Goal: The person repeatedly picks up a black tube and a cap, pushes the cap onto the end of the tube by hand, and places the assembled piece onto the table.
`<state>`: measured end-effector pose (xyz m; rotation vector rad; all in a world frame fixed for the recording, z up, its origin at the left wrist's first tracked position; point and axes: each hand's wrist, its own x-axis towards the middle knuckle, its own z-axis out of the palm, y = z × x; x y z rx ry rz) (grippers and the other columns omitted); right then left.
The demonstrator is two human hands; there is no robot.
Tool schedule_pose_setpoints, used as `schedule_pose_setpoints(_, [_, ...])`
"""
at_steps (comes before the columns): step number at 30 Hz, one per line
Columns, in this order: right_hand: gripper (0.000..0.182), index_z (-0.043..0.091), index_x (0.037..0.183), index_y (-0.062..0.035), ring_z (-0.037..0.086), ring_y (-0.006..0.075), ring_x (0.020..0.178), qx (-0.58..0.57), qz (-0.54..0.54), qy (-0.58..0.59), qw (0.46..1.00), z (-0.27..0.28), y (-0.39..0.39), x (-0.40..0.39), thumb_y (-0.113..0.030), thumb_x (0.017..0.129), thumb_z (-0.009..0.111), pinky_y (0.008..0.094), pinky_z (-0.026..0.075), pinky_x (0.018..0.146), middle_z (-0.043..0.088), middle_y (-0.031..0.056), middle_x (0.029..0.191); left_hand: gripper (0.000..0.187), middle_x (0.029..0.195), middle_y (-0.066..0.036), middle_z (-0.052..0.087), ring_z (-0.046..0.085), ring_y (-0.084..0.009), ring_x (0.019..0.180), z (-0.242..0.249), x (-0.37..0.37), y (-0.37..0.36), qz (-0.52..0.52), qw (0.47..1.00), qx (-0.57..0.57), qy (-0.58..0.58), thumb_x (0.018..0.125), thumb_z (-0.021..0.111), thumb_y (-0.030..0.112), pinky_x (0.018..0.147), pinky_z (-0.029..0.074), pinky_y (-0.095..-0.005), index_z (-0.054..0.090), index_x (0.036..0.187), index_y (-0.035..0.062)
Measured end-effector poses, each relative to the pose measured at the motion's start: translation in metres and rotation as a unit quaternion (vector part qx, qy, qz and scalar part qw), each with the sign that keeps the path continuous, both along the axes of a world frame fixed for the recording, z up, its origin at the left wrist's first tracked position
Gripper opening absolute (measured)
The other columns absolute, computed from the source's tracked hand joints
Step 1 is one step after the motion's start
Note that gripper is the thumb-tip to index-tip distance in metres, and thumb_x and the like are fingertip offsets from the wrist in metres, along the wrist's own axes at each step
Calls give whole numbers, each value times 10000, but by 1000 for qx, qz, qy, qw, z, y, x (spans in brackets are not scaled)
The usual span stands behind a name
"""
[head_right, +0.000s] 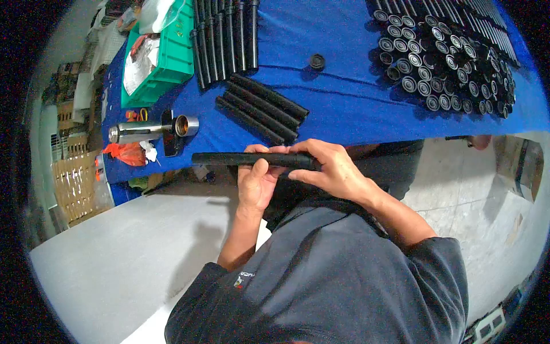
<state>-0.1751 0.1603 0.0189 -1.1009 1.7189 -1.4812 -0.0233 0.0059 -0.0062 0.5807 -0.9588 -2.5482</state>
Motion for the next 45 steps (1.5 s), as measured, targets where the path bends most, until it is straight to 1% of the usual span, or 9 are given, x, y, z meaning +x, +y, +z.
schedule_pose_setpoints(7, [362, 653, 1102, -5, 654, 188, 800, 10, -57, -15, 998, -18, -5, 1, -161, 821, 820, 328, 503, 676, 677, 107, 900, 540, 1296, -265, 617, 588, -427, 1247, -11, 14, -51, -30, 997, -5, 65, 906, 761, 229, 1036, 531, -546, 476, 1335, 66])
schedule_pose_setpoints(13, [371, 638, 1122, 0, 628, 149, 757, 44, -74, -63, 994, -23, -18, -2, -139, 827, 816, 318, 499, 649, 646, 103, 871, 340, 1238, -273, 652, 603, -449, 1223, -42, 9, -84, -3, 992, 62, 108, 885, 765, 99, 1047, 528, -544, 588, 1173, 66])
schedule_pose_setpoints(16, [363, 631, 1124, 4, 626, 166, 717, 21, -103, -134, 985, -25, -24, -2, -153, 845, 801, 324, 503, 640, 638, 116, 872, 329, 1243, -275, 651, 604, -449, 1221, -47, 2, -86, -14, 990, 49, 134, 885, 759, 81, 1049, 528, -544, 597, 1171, 69])
schedule_pose_setpoints(22, [324, 621, 1128, 5, 657, 360, 863, -15, -98, 110, 989, -22, -27, -11, -171, 888, 747, 405, 517, 741, 638, 193, 965, 331, 1256, -263, 651, 612, -434, 1215, -61, -3, -83, 10, 987, 63, 145, 878, 767, 85, 1053, 524, -556, 607, 1167, 69])
schedule_pose_setpoints(23, [339, 618, 1134, 7, 635, 406, 941, 17, -84, 79, 993, -19, -27, -13, -167, 877, 752, 436, 510, 779, 636, 207, 1009, 316, 1257, -239, 660, 616, -425, 1214, -61, -3, -83, 10, 988, 61, 139, 888, 762, 99, 1056, 522, -548, 612, 1164, 71])
schedule_pose_setpoints(31, [389, 637, 1114, -26, 655, 343, 941, -45, -66, 146, 986, -16, -32, -13, -131, 794, 831, 409, 542, 776, 655, 157, 1009, 393, 1275, -213, 661, 588, -425, 1252, -68, 2, -86, 9, 987, 64, 148, 915, 739, 145, 1108, 446, -578, 564, 1263, 93])
schedule_pose_setpoints(34, [393, 619, 1148, -5, 692, 272, 774, 16, -67, -99, 993, -8, -31, -9, -179, 847, 804, 381, 543, 709, 660, 145, 889, 342, 1263, -222, 659, 596, -422, 1245, -61, 0, -86, 7, 987, 60, 148, 915, 730, 89, 1066, 506, -561, 554, 1208, 88])
schedule_pose_setpoints(40, [332, 606, 1154, 11, 707, 237, 715, -22, -69, 55, 996, -20, -34, -11, -179, 914, 733, 358, 544, 672, 655, 134, 858, 372, 1268, -226, 646, 594, -411, 1248, -62, 2, -88, 4, 988, 45, 146, 899, 743, 81, 1073, 516, -532, 552, 1219, 73])
schedule_pose_setpoints(45, [343, 600, 1149, 19, 698, 290, 827, -52, -86, 116, 988, -23, -37, -8, -178, 905, 737, 383, 550, 706, 655, 140, 891, 390, 1289, -212, 638, 590, -391, 1254, -59, -3, -85, 16, 991, 35, 125, 917, 733, 123, 1099, 496, -509, 563, 1262, 55])
